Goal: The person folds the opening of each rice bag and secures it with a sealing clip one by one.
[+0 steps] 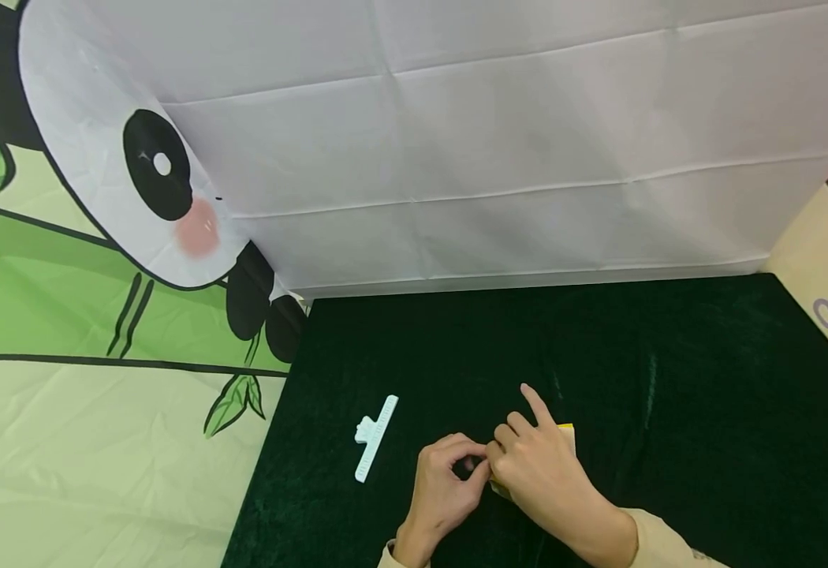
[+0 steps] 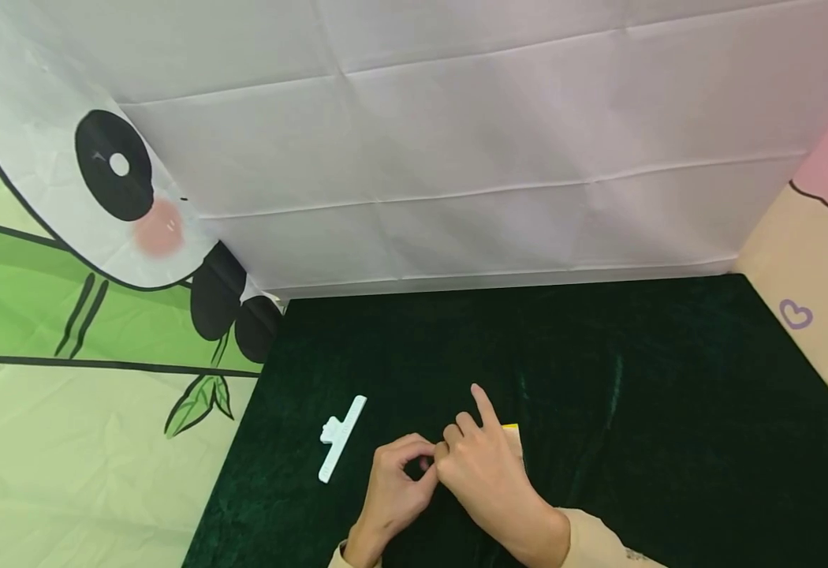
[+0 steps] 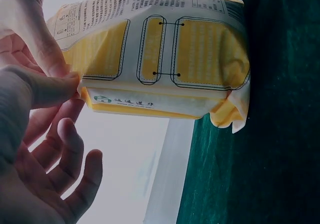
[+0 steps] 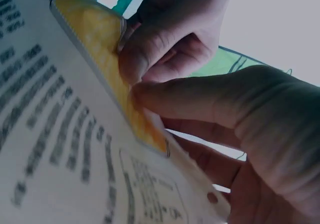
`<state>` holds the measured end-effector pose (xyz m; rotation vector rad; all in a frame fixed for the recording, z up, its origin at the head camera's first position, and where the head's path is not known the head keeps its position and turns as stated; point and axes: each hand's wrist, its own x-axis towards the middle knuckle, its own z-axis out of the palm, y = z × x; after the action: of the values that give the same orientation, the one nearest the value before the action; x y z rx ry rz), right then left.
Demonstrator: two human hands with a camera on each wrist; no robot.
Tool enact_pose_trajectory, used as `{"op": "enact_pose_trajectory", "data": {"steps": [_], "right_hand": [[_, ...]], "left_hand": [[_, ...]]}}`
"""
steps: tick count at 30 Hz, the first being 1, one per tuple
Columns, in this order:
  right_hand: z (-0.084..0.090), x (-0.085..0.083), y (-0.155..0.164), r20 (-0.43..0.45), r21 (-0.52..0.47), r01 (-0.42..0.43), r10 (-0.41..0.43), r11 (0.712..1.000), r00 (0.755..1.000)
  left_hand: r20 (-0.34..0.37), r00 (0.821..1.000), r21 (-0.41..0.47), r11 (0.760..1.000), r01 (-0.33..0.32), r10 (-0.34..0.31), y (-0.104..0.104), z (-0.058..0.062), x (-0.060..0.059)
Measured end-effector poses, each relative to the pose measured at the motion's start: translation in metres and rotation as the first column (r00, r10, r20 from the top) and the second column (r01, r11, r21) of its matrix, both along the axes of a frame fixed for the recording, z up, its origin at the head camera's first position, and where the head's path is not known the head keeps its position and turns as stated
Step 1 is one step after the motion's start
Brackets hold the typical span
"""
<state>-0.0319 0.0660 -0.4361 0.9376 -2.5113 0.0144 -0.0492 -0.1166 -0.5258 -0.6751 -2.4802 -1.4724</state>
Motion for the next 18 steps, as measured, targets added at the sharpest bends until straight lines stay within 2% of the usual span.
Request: {"op": "enact_pose_trajectory", "data": {"steps": [4, 9, 16, 18], "right_hand": [[-0.0035, 0.0005, -0.0041, -0.025, 0.004, 0.028, -0.028, 1.0, 0.999], [-0.003, 0.0015, -0.0059, -0.007, 0.042, 0.04, -0.039, 0.998, 0.999], [0.0031, -0.0036, -0.0007, 0.027, 0.104, -0.04, 0.037, 0.994, 0.999], [0.0057, -0.005, 0.0027, 0.056, 0.103, -0.061, 0.056, 0.993, 0.997]], "left_hand": [[0.013, 1.0, 0.001, 1.0, -0.011, 0.011, 0.0022, 0.0001, -0.0002], [0.018, 1.0, 0.006, 1.0, -0.018, 0.018, 0.0042, -0.0004, 0.0001], [-0.055, 0.998, 0.027, 0.999, -0.028, 0.029, 0.003, -0.0042, -0.0004], [-0.053, 0.998, 0.029, 0.999, -0.03, 0.032, 0.0023, -0.004, -0.0001]]}}
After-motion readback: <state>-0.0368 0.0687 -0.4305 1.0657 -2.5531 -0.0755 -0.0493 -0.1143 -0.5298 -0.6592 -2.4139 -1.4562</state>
